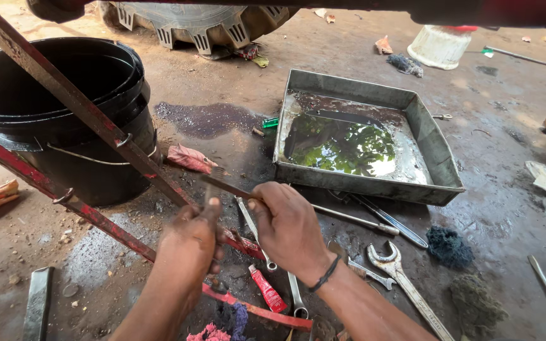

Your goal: The person sits on the ground and uses a flat metal file to scrape and clean a long, threaded metal rod. They repeatedly rub the file along the rod's surface to remove dirt or rust, occasionally turning the rod to access different sections.

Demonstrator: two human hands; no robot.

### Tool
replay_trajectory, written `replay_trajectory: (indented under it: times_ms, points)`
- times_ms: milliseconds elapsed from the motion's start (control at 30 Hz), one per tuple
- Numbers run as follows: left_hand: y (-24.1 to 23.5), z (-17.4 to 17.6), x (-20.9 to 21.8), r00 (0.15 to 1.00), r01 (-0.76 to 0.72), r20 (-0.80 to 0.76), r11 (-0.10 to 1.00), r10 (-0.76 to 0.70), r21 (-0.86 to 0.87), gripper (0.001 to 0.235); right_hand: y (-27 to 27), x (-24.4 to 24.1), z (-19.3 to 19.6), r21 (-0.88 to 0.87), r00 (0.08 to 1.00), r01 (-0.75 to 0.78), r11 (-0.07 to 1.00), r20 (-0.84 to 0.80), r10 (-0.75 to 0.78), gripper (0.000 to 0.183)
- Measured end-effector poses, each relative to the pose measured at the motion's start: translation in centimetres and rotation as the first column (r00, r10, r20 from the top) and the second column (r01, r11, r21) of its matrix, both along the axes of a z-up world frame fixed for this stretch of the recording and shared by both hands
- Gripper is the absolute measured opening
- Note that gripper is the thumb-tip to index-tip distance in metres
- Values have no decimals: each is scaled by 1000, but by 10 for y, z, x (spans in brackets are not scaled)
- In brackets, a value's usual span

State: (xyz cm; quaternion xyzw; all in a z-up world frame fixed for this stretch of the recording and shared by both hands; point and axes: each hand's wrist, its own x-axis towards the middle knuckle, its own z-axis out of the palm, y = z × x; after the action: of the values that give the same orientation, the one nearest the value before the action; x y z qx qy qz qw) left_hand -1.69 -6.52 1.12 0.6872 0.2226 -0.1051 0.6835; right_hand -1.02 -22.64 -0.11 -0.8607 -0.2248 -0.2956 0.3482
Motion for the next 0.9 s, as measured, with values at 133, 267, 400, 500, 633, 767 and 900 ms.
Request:
replay_trajectory:
  times_ms: [133,267,400,500,633,767,900]
  points:
    - [-7,-11,-2,1000,4,-4,999,-4,-38,34,-4,2,-9,-93,999,-30,995,31,33,8]
    - [3,-10,1,998,-34,-51,994,28,-101,37,-19,10,-11,-129,999,-27,991,39,32,7]
    - [4,3,0,999,43,-24,999,-43,-7,30,-11,9,-4,-8,998,-14,1000,55,14,9]
    - [-6,6,-4,995,82,-47,995,-84,-49,32,-4,1,-3,-25,999,-40,999,21,41,8]
    - [-9,-1,-4,999,49,-5,994,-49,-102,36,-15,6,-4,-93,999,-23,995,34,26,10]
    - [3,-5,0,997,81,-12,996,-81,-27,41,-19,8,1,-90,997,-36,995,63,42,7]
    - [-7,-13,-3,997,66,-25,995,-68,-76,31,-7,3,0,-78,996,-55,995,65,60,7]
